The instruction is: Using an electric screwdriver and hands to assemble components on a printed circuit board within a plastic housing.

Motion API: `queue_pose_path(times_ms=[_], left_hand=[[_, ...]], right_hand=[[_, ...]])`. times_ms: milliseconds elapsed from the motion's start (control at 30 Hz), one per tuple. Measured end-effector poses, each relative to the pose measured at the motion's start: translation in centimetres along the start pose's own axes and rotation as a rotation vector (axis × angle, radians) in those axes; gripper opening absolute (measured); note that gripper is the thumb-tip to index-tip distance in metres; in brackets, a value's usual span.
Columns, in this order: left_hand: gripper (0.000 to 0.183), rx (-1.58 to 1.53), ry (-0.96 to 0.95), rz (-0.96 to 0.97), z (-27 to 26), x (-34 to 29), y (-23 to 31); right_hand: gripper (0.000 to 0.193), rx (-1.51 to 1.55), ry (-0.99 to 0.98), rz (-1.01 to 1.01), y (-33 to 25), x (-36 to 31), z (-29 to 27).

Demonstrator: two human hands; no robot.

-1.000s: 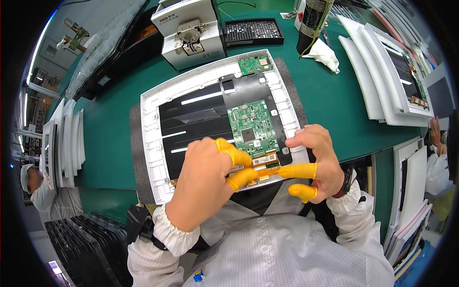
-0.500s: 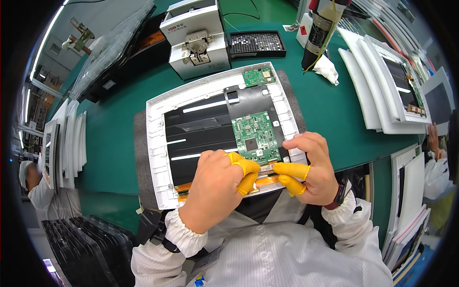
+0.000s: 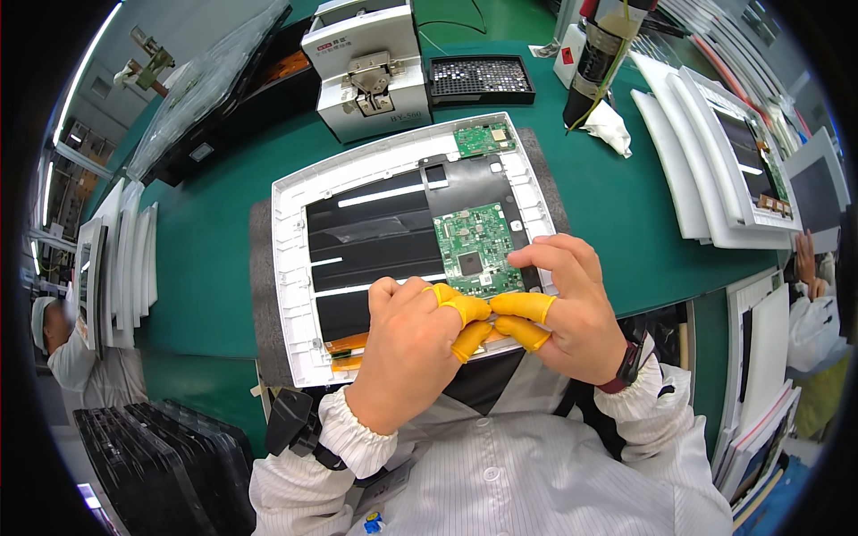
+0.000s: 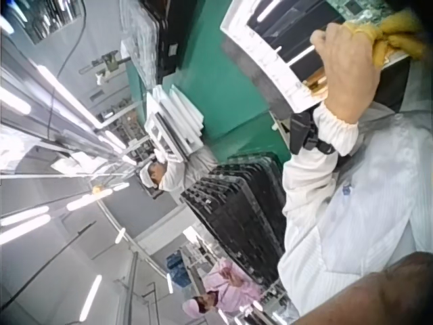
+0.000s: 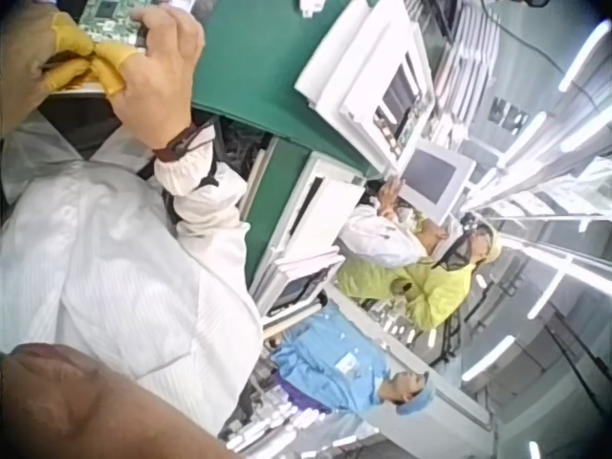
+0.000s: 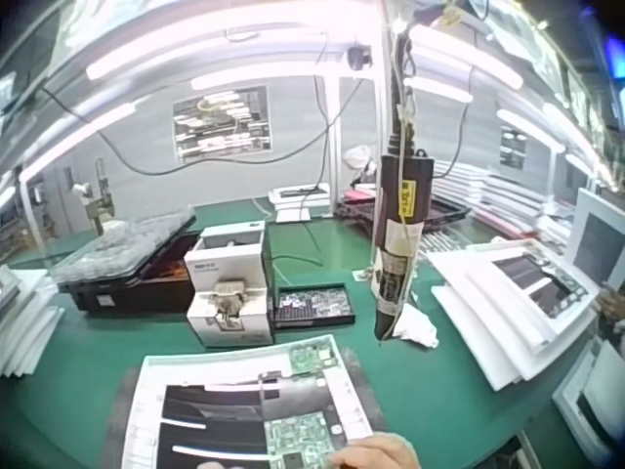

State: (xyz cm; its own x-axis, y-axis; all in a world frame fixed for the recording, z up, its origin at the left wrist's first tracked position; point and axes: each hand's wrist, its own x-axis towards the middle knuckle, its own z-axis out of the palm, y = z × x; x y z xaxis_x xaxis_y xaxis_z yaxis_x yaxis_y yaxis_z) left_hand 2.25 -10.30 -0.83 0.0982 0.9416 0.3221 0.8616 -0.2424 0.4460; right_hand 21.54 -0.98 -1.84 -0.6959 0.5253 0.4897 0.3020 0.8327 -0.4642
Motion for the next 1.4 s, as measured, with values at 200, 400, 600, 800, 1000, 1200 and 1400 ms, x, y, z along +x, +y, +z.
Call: queue_pose_path(times_ms=[200,400,600,800,1000,1200,1400], left_hand=[[0.016,0.051,0.005,0.024,0.0,-0.1,0.3],[0.014,0.067,-0.056,0.013,-0.1,-0.2,0.1],[0.022,0.106,-0.014,0.074,0.0,-0.4,-0.3],[0.017,0.188,0.043,0.14,-0.1,-0.5,-0.2],[0.017,0.182,0.026,0.063,0.1,-0.3,-0.1],[0.022,0.123,0.038,0.056,0.2,0.0,0.0],[0.019,0.111,0.009,0.029,0.0,0.1,0.0]], right_hand=[[0.022,0.083,-0.054,0.011,0.3,-0.2,-0.2],[0.016,0.156,-0.081,0.054,-0.3,0.2,-0.4],[0.013,0.126,-0.167,0.072,-0.6,0.6,-0.8],[0.015,0.112,-0.275,0.109,-0.6,1.1,-0.9],[0.019,0.087,-0.128,0.115,-0.6,0.3,-0.6],[0.019,0.015,-0.087,0.016,0.1,-0.1,-0.2],[0.021,0.063,-0.057,0.053,0.0,0.1,0.0]])
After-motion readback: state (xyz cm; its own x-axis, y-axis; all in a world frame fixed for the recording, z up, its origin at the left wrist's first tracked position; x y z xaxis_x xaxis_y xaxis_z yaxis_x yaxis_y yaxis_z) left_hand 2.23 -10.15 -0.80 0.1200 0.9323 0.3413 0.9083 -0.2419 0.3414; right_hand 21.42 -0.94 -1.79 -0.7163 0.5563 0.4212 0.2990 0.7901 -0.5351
